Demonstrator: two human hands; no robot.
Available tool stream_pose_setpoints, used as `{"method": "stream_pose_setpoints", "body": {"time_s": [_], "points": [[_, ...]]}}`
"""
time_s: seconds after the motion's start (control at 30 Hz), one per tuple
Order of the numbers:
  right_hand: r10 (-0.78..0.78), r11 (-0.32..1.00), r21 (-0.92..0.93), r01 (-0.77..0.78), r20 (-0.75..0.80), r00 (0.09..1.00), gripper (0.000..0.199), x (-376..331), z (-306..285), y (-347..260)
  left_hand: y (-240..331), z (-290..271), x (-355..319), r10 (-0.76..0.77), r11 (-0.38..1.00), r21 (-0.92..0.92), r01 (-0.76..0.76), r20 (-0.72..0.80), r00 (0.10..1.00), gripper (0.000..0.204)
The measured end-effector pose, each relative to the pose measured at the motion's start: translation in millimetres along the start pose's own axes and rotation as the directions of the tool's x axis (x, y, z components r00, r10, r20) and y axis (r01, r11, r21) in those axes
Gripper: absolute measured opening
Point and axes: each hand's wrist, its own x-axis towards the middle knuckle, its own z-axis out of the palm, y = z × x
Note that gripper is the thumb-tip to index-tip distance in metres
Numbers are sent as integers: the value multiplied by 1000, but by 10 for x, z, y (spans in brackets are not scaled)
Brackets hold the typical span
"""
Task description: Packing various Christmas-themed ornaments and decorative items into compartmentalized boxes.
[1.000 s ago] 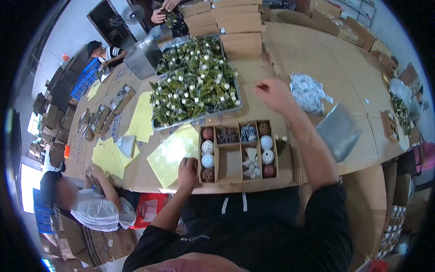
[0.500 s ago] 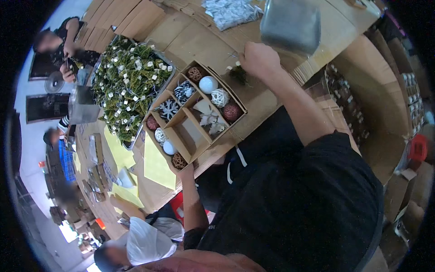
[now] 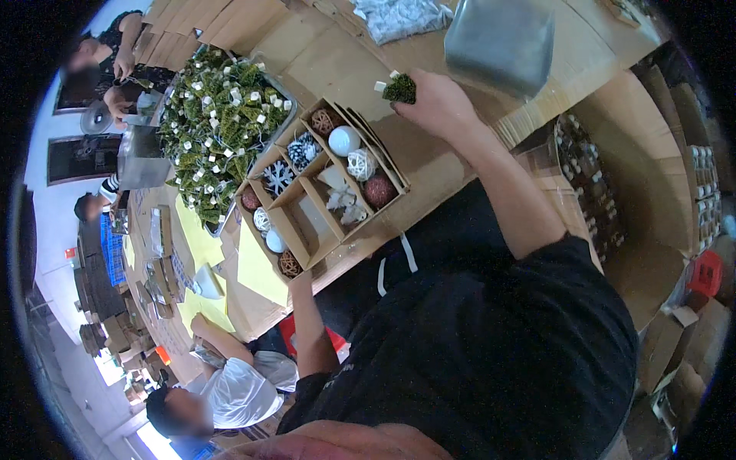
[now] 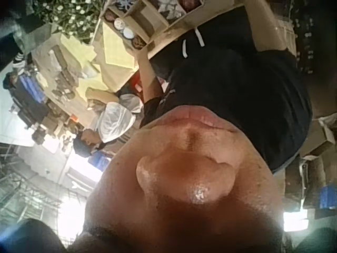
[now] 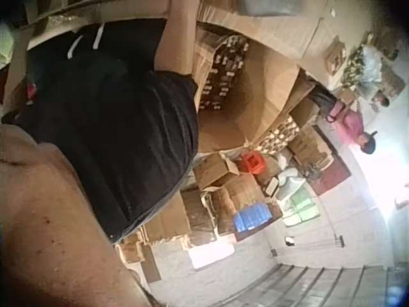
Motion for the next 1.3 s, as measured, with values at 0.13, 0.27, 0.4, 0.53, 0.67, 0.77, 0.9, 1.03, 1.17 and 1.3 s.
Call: {"method": "stream_pose_setpoints", "body": {"time_s": [0.13,0.27,0.4,0.53,0.67,0.77,0.9,1.03,1.17,1.3], "points": [[-527,827,-27,562,-388,756,57,-205,-646,-316,1719,-285,76,612,680,578,-451,-110,783,32],[-743,669,-85,738,-106,661,58,-482,-1070,-1033,3488,-150,130,699,476,512,-715,273,661,76],[-801,587,-74,806,92,592,45,-562,-1105,-1516,4272,400,274,423,656,325,-681,588,689,94],[-768,630,217,746,30,640,37,-642,-1040,-1691,3983,385,527,481,771,135,-623,518,707,83],[-626,544,601,585,-174,760,36,-687,-651,-1503,3680,466,455,247,836,-547,45,449,859,43],[-599,488,677,551,-199,776,38,-771,-377,-1470,3471,509,464,199,787,-617,34,304,932,35],[-516,463,738,491,-227,826,34,-806,-246,-1546,3322,560,423,146,842,-539,24,270,952,31],[-573,539,603,589,-250,781,29,-847,-244,-1725,3275,633,337,242,849,-519,-98,218,945,38],[-566,523,613,592,-269,779,14,-759,-168,-1700,3272,569,330,181,920,-384,-78,238,954,37],[-541,478,738,476,-179,822,9,-779,-224,-1645,3314,509,341,109,899,-436,34,300,948,39]]}}
